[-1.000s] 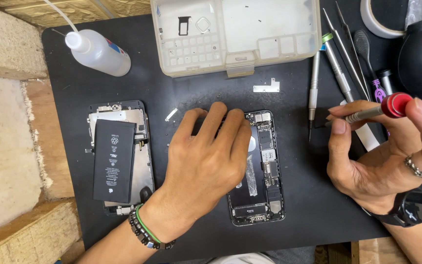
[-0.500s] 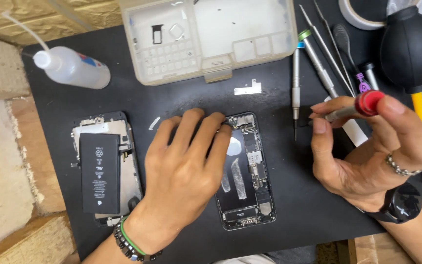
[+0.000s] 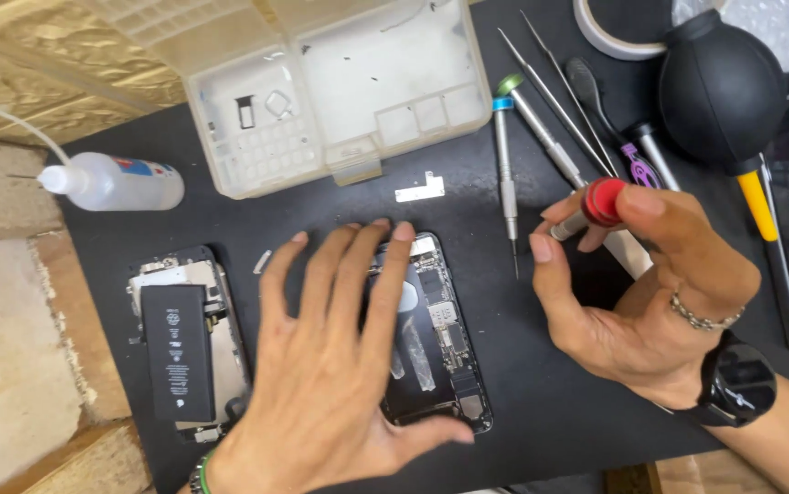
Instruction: Reinstalling tiny screws into a mobile phone chassis using a precision screwdriver during a repair process.
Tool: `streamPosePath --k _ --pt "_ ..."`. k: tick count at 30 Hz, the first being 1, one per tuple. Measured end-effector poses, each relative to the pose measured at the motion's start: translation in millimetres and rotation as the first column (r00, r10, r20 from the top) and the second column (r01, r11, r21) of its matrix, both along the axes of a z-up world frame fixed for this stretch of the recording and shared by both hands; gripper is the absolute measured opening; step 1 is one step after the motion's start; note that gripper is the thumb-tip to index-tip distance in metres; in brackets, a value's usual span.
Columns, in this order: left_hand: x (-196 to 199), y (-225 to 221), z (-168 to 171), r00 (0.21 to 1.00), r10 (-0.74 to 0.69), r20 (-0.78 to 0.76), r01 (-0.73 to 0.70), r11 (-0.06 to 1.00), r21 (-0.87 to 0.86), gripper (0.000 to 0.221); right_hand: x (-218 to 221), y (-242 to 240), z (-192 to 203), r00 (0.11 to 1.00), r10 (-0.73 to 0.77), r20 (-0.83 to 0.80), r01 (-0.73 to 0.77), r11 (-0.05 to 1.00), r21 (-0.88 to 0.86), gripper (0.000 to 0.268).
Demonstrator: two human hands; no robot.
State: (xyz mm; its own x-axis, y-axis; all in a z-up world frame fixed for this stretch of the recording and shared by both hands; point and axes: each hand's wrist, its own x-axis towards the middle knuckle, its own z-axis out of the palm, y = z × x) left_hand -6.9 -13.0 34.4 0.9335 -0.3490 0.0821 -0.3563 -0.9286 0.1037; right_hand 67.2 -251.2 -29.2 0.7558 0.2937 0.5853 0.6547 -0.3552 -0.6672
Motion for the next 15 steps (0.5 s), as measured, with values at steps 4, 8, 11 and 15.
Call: streamPosePath --k 4,8,11,15 --pt "-5.8 -3.8 -0.9 0.997 -0.034 -0.073 0.041 0.994 0.097 0.168 -2.7 2.2 0.5 0.999 -0.025 -0.028 0.026 1.000 0.003 0.053" --pt "-8.0 -2.9 1.8 0.997 -0.029 -0.072 0.032 0.998 0.051 0.177 -5.2 1.8 -0.7 0.999 -0.047 -0.011 0.046 0.998 -0.035 0.053" --pt "-10.2 -2.8 0.8 0.998 -0.039 -0.052 0.042 0.997 0.064 0.171 -3.7 1.8 -1.6 0.993 0.018 0.115 -0.007 0.996 -0.092 0.061" --pt "-13.1 -2.1 -3.1 0.999 -0.034 -0.038 0.036 0.997 0.075 0.173 -3.8 2.3 -1.8 0.988 0.039 0.148 -0.023 0.993 -0.112 0.056"
